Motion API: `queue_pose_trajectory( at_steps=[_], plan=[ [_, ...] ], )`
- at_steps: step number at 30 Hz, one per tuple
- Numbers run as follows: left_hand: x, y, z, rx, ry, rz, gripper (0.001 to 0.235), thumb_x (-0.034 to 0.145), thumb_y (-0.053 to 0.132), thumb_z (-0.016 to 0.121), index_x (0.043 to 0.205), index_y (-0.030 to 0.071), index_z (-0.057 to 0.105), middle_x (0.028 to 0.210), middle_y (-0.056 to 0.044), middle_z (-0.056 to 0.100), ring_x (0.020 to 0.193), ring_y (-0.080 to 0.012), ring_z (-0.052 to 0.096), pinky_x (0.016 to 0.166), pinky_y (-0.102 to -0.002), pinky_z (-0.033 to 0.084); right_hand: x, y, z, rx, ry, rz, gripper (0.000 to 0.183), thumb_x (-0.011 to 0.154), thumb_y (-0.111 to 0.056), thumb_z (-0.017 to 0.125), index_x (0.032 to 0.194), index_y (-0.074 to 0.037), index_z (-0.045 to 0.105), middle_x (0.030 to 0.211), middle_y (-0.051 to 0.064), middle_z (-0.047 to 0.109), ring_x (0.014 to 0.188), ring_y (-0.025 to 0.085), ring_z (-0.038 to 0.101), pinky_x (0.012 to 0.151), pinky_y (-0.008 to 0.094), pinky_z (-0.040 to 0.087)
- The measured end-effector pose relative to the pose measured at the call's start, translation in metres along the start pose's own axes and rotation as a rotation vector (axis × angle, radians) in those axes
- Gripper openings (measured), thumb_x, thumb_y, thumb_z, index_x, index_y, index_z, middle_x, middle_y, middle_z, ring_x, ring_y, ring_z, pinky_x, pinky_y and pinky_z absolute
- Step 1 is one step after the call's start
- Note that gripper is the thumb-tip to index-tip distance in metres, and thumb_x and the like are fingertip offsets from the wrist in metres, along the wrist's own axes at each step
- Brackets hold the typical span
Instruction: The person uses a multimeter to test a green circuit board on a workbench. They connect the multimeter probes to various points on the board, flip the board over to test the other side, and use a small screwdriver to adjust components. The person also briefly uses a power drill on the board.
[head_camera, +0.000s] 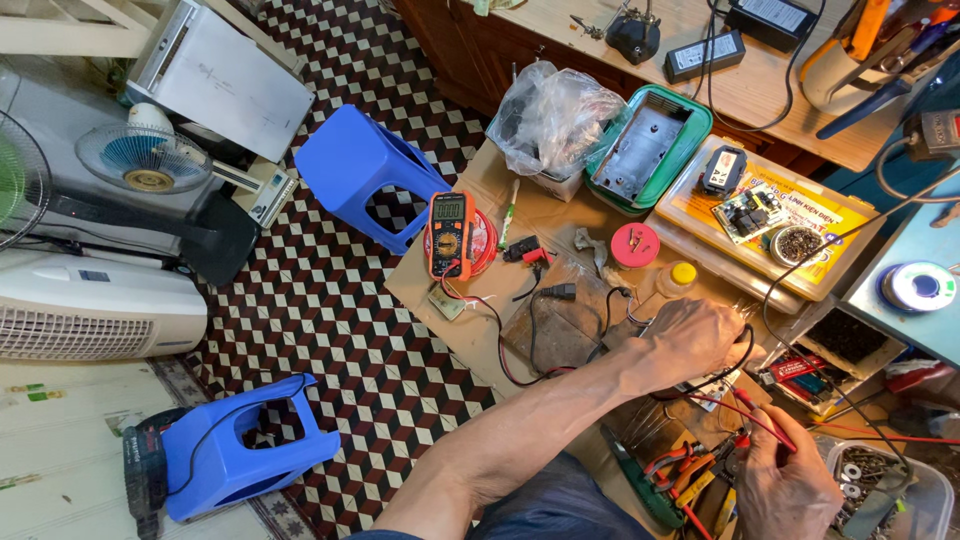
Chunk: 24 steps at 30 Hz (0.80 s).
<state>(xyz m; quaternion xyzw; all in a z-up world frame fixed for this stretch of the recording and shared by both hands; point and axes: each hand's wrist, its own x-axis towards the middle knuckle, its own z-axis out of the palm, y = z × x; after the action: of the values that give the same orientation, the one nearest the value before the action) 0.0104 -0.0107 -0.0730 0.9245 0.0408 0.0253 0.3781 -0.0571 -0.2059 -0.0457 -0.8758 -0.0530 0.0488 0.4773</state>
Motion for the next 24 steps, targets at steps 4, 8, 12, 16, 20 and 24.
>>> queue_pose_trajectory(
  at_steps=[4, 8, 12, 16, 20, 24],
  plan=[
    [-0.005, 0.023, -0.023, 0.044, 0.014, 0.046, 0.046, 0.089, 0.049, 0.07, 0.076, 0.005, 0.072, 0.079, -0.02, 0.071, 0.072, -0.0371, 0.071, 0.065, -0.048, 0.056, -0.001, 0.02, 0.002, -0.034, 0.021, -0.104, 0.017, 0.11, -0.011, 0.07, 0.12, 0.003, 0.072, 0.098, 0.012, 0.072, 0.084, 0.012, 0.067, 0.079, 0.026, 0.054],
    [-0.047, 0.057, -0.061, -0.035, 0.194, 0.031, 0.034, 0.097, 0.041, 0.066, 0.089, 0.008, 0.072, 0.095, -0.012, 0.07, 0.088, -0.028, 0.07, 0.076, -0.042, 0.058, 0.004, 0.08, -0.001, -0.065, -0.026, -0.121, 0.022, 0.106, -0.01, 0.069, 0.125, 0.0, 0.07, 0.093, 0.011, 0.072, 0.082, 0.013, 0.067, 0.077, 0.025, 0.051],
    [-0.111, 0.058, -0.11, -0.023, 0.443, 0.008, 0.021, 0.107, 0.026, 0.061, 0.108, 0.006, 0.067, 0.119, -0.011, 0.066, 0.111, -0.0277, 0.066, 0.093, -0.039, 0.056, 0.033, 0.138, -0.018, 0.008, -0.417, -0.167, 0.038, 0.096, -0.008, 0.066, 0.135, -0.005, 0.066, 0.091, 0.009, 0.073, 0.082, 0.012, 0.068, 0.076, 0.024, 0.05],
    [-0.174, 0.015, -0.16, 0.092, 0.67, -0.18, 0.017, 0.105, 0.018, 0.056, 0.107, 0.009, 0.07, 0.111, -0.009, 0.07, 0.108, -0.0302, 0.067, 0.093, -0.039, 0.054, 0.004, 0.1, 0.017, -0.055, -0.558, -0.31, 0.042, 0.088, -0.009, 0.07, 0.131, -0.012, 0.067, 0.097, 0.006, 0.075, 0.086, 0.014, 0.072, 0.078, 0.025, 0.053],
    [-0.21, -0.047, -0.194, 0.023, 0.707, -0.469, 0.026, 0.107, 0.024, 0.051, 0.114, 0.006, 0.068, 0.103, -0.015, 0.072, 0.096, -0.0342, 0.07, 0.083, -0.043, 0.055, -0.077, -0.019, 0.044, -0.162, -0.28, -0.618, 0.032, 0.086, -0.017, 0.077, 0.117, -0.022, 0.072, 0.099, 0.002, 0.073, 0.083, 0.016, 0.074, 0.074, 0.027, 0.057],
    [-0.217, -0.121, -0.217, 0.197, 0.608, -0.724, 0.028, 0.105, 0.035, 0.056, 0.116, 0.014, 0.071, 0.101, -0.015, 0.074, 0.094, -0.0369, 0.069, 0.079, -0.046, 0.055, -0.07, -0.117, 0.063, -0.211, -0.491, -0.704, 0.039, 0.077, -0.014, 0.078, 0.115, -0.016, 0.072, 0.093, 0.001, 0.072, 0.077, 0.022, 0.072, 0.064, 0.033, 0.057]
  ],
)
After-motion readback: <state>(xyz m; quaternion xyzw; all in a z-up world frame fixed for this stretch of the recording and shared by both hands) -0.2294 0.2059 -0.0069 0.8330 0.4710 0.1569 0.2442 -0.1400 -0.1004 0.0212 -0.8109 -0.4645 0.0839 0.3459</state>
